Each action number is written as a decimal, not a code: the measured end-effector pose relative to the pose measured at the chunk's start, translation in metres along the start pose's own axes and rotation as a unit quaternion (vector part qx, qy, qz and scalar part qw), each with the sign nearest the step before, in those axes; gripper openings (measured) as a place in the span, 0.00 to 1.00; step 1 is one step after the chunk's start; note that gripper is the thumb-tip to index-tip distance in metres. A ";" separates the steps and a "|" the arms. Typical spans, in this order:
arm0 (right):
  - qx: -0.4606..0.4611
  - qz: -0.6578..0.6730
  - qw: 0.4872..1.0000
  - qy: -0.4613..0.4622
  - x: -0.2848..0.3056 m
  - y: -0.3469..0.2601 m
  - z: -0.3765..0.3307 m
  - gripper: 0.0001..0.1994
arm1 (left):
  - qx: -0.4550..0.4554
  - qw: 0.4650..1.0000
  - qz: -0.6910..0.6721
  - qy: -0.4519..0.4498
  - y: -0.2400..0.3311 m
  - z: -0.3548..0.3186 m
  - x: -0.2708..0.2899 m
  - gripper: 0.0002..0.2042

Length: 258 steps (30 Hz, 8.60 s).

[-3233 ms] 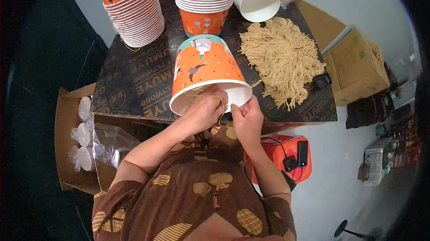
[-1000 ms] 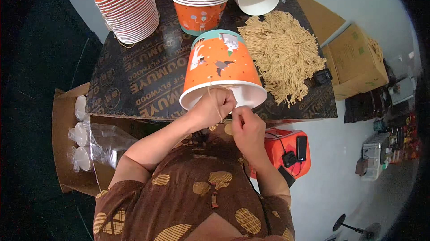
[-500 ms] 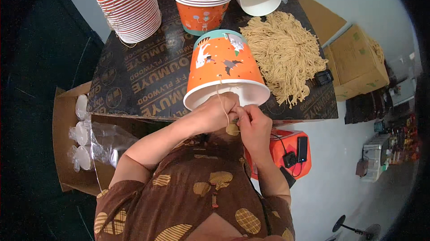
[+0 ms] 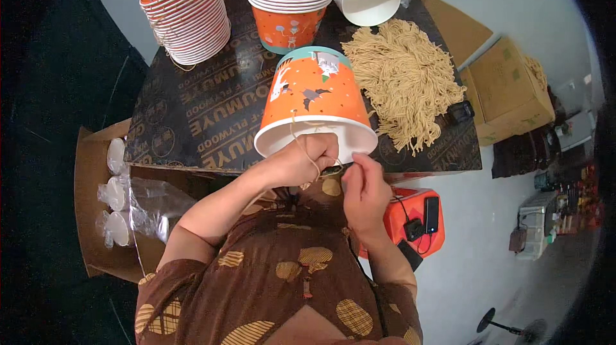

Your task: Attaching string handles to decorative paper buckets for packaging.

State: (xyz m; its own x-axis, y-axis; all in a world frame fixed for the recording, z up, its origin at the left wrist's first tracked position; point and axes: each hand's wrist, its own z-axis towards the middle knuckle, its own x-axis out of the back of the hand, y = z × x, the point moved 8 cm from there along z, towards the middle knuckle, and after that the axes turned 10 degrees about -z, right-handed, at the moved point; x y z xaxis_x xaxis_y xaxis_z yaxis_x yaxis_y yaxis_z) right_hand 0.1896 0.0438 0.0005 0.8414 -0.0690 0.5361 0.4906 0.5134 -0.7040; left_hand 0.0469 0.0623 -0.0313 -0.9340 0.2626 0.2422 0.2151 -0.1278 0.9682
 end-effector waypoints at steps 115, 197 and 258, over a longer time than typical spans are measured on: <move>-0.047 -0.050 0.995 -0.069 -0.028 0.026 0.007 0.11 | -0.227 0.896 0.380 0.044 0.035 -0.030 -0.018 0.20; 0.157 -0.145 0.973 -0.091 -0.038 0.011 -0.020 0.05 | 0.141 0.940 -0.298 0.086 -0.009 -0.009 0.007 0.13; 0.170 -0.337 0.909 -0.176 -0.046 -0.030 -0.005 0.07 | 0.110 0.972 -0.085 0.191 -0.009 -0.023 0.015 0.14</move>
State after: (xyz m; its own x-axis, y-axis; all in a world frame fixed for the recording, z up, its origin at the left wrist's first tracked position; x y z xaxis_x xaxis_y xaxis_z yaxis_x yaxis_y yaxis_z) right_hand 0.1370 0.0277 -0.0053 0.2213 -0.2191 0.9503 0.7196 0.6943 -0.0076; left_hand 0.0248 0.0458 -0.0378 -0.9901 -0.1171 0.0771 0.0648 0.1054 0.9923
